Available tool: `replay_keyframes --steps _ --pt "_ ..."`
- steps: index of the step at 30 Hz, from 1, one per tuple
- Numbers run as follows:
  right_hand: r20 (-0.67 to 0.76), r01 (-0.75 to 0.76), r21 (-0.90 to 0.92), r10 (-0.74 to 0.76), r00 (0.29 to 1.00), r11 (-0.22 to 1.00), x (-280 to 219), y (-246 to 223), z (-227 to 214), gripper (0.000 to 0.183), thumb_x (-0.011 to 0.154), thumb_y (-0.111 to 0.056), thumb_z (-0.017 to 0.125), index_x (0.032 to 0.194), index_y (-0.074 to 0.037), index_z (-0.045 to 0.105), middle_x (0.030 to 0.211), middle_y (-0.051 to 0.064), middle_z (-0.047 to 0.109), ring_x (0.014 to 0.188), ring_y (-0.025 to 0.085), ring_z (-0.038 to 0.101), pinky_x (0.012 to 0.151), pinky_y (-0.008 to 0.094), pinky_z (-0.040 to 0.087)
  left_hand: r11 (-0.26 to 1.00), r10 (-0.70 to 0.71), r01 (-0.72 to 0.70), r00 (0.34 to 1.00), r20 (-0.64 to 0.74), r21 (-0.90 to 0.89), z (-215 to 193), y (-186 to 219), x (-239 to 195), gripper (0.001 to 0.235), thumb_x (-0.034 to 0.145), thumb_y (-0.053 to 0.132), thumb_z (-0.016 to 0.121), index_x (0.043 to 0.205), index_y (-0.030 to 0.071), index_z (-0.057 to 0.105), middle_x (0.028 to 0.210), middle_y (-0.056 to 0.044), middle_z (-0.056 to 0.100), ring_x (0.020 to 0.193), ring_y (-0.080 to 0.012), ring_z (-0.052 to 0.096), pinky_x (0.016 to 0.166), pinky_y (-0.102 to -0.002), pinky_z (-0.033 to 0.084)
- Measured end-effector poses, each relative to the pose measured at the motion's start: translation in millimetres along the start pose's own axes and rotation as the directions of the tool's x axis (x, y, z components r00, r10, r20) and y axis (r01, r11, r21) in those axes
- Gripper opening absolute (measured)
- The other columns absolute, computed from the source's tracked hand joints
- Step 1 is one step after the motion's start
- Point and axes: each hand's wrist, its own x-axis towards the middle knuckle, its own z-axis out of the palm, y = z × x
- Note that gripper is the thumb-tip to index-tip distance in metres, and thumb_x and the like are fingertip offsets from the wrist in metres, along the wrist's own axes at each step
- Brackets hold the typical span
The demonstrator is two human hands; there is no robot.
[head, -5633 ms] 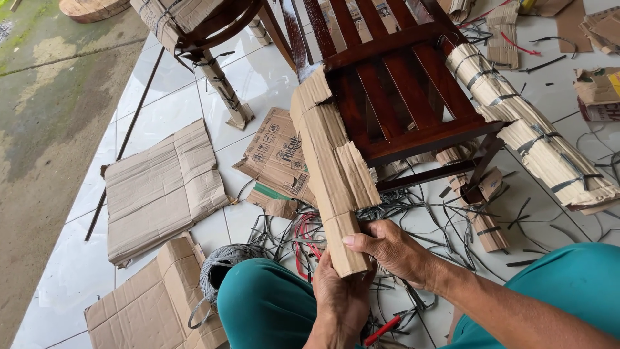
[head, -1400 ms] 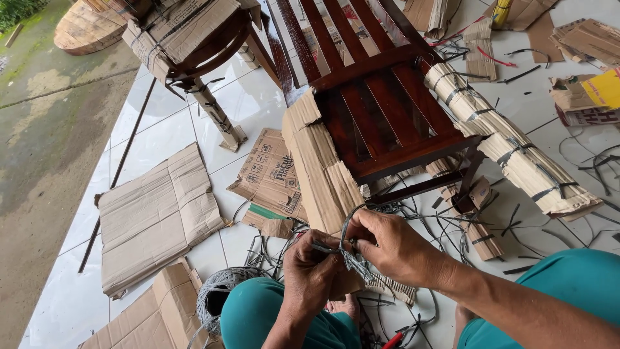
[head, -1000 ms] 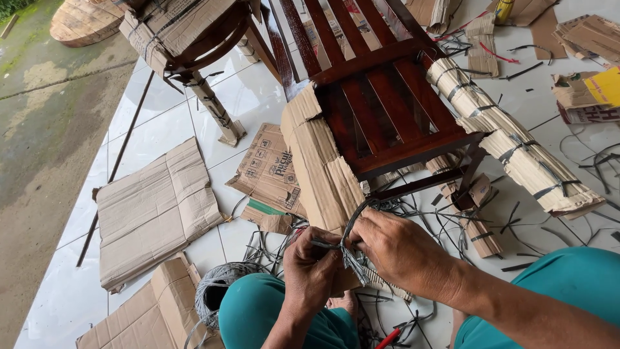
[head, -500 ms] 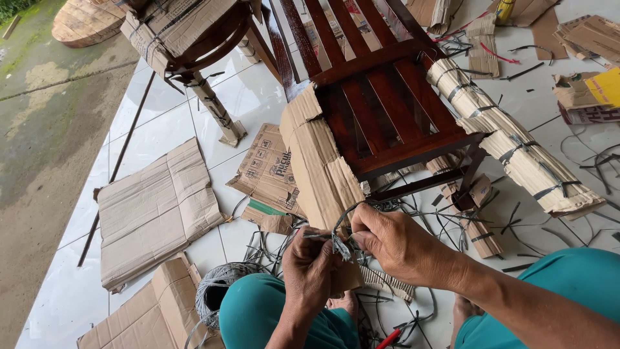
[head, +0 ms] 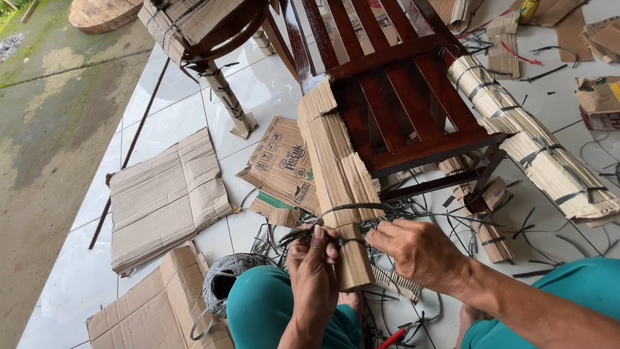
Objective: The person wraps cardboard around the legs of a wooden chair and secures it with wire ties. They use pliers to cut the wire and tighten the ties around the chair legs.
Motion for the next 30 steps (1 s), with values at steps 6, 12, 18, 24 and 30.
replay_keyframes --steps 6,12,18,24,30 --pt "0.353 -0.356 0.768 0.112 0.929 0.532 13 -3 -25 0.024 0.104 -0.011 0.048 0.086 -0.009 0.063 0.076 0.001 0.068 0.062 0.013 0.062 0.055 0.025 0.054 1.0 -0.009 0.007 0.997 -0.082 -0.028 0 -3 1 0.014 0.1 0.009 0.066 0.091 -0.003 0.066 0.083 -0.014 0.071 0.052 -0.0085 0.053 0.049 -0.018 0.043" --pt "0.415 -0.455 0.826 0.188 0.89 0.332 35 -22 -26 0.032 0.106 -0.022 0.045 0.085 -0.01 0.066 0.076 0.0 0.063 0.067 0.014 0.055 0.065 0.029 0.049 1.0 0.017 -0.019 0.995 -0.094 -0.011 0 -7 0 0.018 0.101 0.014 0.066 0.089 0.001 0.062 0.082 -0.016 0.071 0.052 -0.0102 0.049 0.053 -0.021 0.041" --pt "0.112 -0.182 0.688 0.145 0.983 0.702 53 -38 -27 0.022 0.103 -0.012 0.048 0.086 -0.01 0.062 0.087 0.004 0.061 0.08 0.022 0.056 0.077 0.034 0.049 0.99 0.063 -0.048 0.991 -0.116 0.13 3 -4 -7 0.027 0.096 0.009 0.072 0.078 0.007 0.052 0.06 -0.004 0.05 0.053 -0.0117 0.043 0.051 -0.029 0.039" --pt "0.609 -0.572 0.79 0.166 0.776 -0.221 47 -23 -34 0.033 0.102 -0.019 0.051 0.106 -0.001 0.079 0.075 0.0 0.055 0.064 0.008 0.043 0.056 0.021 0.031 0.98 0.134 -0.137 0.99 0.032 0.147 6 2 -6 0.038 0.098 0.019 0.069 0.064 0.005 0.062 0.065 -0.001 0.052 0.062 -0.0118 0.046 0.058 -0.03 0.04" --pt "0.565 -0.478 0.68 -0.017 0.825 -0.556 38 -10 -6 0.018 0.104 -0.005 0.054 0.091 0.001 0.064 0.102 0.016 0.072 0.04 0.009 0.051 0.054 0.012 0.048 0.996 -0.05 0.044 0.996 0.072 0.077 -4 4 1 0.032 0.104 0.019 0.061 0.087 -0.007 0.072 0.051 -0.004 0.046 0.046 -0.0083 0.037 0.048 -0.02 0.026"
